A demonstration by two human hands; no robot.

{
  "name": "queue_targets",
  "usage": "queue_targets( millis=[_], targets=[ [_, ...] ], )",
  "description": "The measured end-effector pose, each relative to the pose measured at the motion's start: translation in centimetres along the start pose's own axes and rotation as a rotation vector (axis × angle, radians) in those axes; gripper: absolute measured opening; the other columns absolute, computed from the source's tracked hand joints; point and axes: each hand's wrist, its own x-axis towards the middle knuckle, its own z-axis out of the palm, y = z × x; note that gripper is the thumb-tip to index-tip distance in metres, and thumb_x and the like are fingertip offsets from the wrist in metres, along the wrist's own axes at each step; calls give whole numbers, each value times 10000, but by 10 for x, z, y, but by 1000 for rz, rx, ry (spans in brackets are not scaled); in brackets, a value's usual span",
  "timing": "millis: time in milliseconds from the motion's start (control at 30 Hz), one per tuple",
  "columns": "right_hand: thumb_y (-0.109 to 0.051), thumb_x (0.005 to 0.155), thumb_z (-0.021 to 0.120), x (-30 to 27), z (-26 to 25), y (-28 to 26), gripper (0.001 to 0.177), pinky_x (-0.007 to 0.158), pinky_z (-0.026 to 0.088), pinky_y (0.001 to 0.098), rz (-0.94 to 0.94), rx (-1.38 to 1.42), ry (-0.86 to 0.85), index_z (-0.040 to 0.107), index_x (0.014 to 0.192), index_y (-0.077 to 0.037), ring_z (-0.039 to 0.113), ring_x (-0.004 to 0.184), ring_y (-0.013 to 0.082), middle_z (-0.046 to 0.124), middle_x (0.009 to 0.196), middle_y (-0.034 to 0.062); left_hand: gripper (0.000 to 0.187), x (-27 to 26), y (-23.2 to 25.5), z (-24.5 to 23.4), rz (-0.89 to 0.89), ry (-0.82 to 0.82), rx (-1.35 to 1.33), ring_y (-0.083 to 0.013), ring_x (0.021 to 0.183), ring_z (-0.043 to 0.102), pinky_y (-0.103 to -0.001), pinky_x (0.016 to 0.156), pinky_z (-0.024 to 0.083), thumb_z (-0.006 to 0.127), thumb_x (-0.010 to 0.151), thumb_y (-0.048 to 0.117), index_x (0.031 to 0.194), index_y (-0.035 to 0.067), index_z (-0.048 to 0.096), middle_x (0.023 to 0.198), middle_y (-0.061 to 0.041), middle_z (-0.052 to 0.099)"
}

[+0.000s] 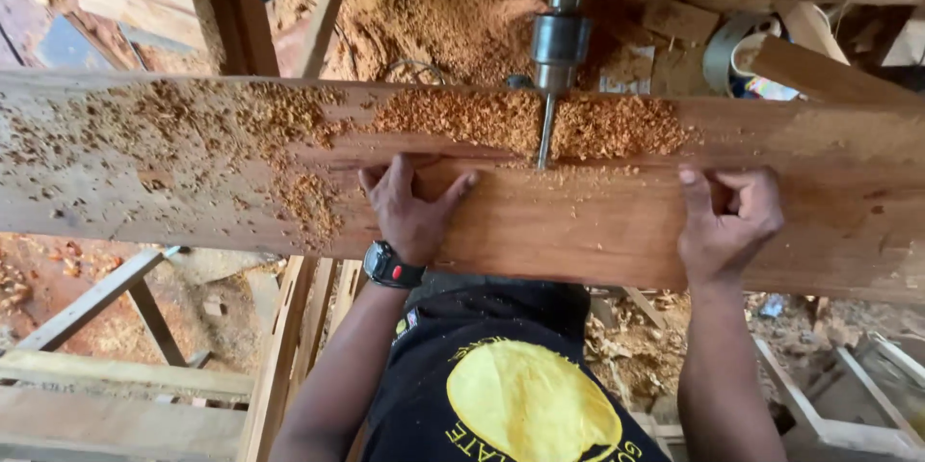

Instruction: The person positions a rectangular wooden plank under a drill press and operates the machine to drill a hole. They hold the wood steady with both hands as the drill bit penetrates the surface, creating wood shavings.

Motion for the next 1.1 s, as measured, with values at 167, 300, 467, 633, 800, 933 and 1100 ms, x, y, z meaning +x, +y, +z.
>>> queue_targets(
  millis=[167, 300, 467, 633, 800, 933, 1100],
  targets=[
    [-509, 1281, 932, 14, 8, 6, 597, 837, 470, 521, -4, 16, 3, 723, 1078, 12, 623, 923, 336, 723, 1044, 184, 774, 13, -2, 7, 57, 84, 41, -245, 869, 782, -493, 1170, 390, 1073, 826, 762, 1146, 167, 695, 974, 4, 882],
    [-583, 1298, 878, 4, 4, 7, 627, 816, 494, 515, -45, 2, 23, 706, 1082, -21, 641, 894, 310, 718, 1012, 151, 791, 5, 3, -3, 58, 88, 45, -305, 1025, 837, -495, 1188, 414, 1055, 863, 752, 1264, 149, 733, 1076, -54, 910],
    [-504, 1294, 936, -20, -3, -1, 645, 850, 439, 557, 32, -9, -1, 690, 1011, 20, 602, 904, 376, 678, 986, 190, 647, -6, -5, -3, 42, 39, -25, -256, 1072, 847, -481, 1180, 471, 1074, 855, 697, 1140, 213, 751, 1119, 44, 908],
    [-548, 1289, 908, -12, 5, 6, 655, 827, 463, 554, -5, -44, 20, 718, 1036, 24, 635, 900, 376, 713, 1007, 202, 696, 4, 0, -3, 62, 62, 23, -318, 993, 781, -514, 1139, 457, 1057, 880, 712, 1089, 158, 691, 1016, -26, 830],
    [-568, 1302, 873, 2, 10, 16, 637, 767, 462, 510, -27, -2, 50, 705, 1068, 0, 607, 866, 306, 704, 1017, 168, 803, 10, 2, 6, 2, 67, 59, -286, 1014, 844, -628, 1348, 380, 1015, 837, 822, 1196, 158, 739, 1044, 4, 854],
    [-524, 1308, 918, 10, 3, 6, 631, 809, 449, 530, -22, -17, 10, 697, 1055, 10, 620, 887, 345, 733, 1029, 192, 732, 16, 9, 1, 57, 91, 30, -254, 848, 731, -508, 1128, 402, 1074, 844, 747, 1034, 174, 660, 940, 21, 787],
    [-573, 1320, 905, 2, -4, 5, 693, 801, 442, 560, -5, -34, -2, 734, 1054, 43, 628, 890, 373, 716, 1012, 208, 622, 6, 10, -5, 35, 44, -22, -246, 1028, 829, -512, 1168, 373, 1065, 885, 697, 1151, 219, 768, 1128, 46, 910]
  ],
)
